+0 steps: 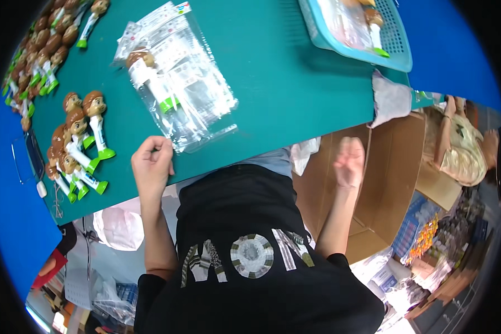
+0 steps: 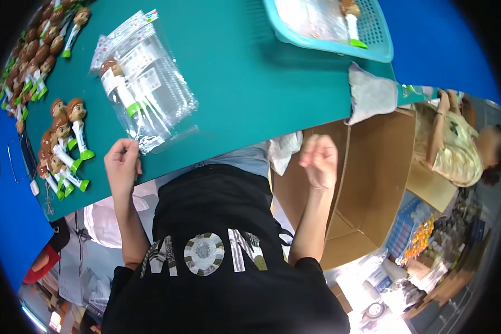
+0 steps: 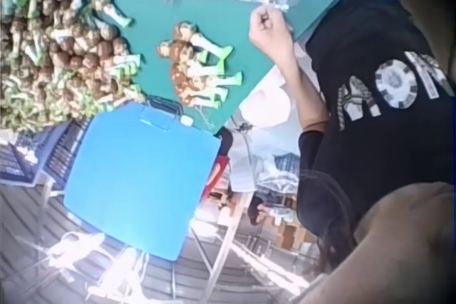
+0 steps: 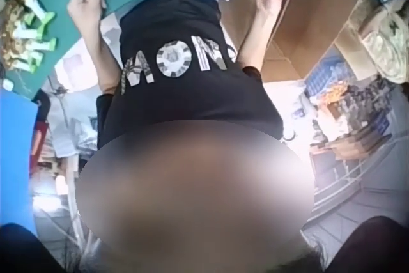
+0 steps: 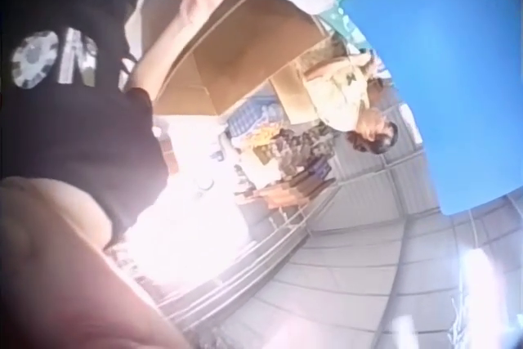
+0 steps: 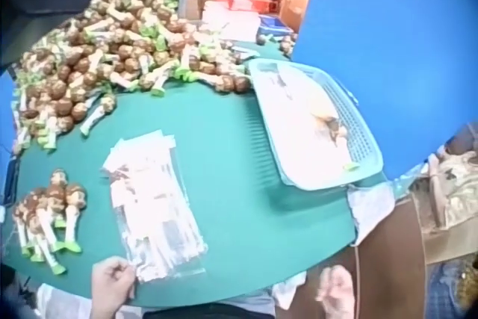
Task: Packaging small toy figures into plastic bags at a workbench.
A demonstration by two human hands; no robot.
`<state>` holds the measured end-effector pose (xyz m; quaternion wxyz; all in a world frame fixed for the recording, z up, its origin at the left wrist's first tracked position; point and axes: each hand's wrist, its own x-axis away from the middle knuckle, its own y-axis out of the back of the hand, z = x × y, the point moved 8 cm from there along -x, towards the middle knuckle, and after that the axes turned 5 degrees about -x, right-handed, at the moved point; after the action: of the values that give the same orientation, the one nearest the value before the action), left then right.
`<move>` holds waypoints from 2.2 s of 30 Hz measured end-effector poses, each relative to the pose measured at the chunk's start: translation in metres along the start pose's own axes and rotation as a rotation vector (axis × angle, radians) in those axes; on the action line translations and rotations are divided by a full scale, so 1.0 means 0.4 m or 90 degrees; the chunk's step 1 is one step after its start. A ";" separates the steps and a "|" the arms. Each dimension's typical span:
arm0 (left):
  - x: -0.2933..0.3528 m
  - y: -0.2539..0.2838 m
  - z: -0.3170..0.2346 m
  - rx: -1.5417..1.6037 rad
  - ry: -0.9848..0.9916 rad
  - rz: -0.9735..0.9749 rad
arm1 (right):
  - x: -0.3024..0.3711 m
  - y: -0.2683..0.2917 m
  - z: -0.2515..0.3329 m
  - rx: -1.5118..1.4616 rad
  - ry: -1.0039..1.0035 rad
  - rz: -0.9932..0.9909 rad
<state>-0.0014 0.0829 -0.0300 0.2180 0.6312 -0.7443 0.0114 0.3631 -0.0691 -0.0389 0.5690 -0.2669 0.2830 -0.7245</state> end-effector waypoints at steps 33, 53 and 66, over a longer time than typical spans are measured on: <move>0.012 -0.005 -0.020 0.057 0.008 0.032 | -0.180 -0.516 -0.285 0.687 0.188 0.169; 0.018 0.008 -0.014 -0.032 -0.023 -0.038 | -0.185 -0.273 -0.064 0.569 0.260 -0.174; 0.020 -0.009 -0.024 -0.009 -0.009 -0.031 | -0.162 -0.488 -0.249 0.768 0.255 0.191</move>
<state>0.0040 0.0774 -0.0193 0.2175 0.6474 -0.7304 -0.0032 0.1748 0.0422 0.0269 0.6499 0.2823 -0.0387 -0.7045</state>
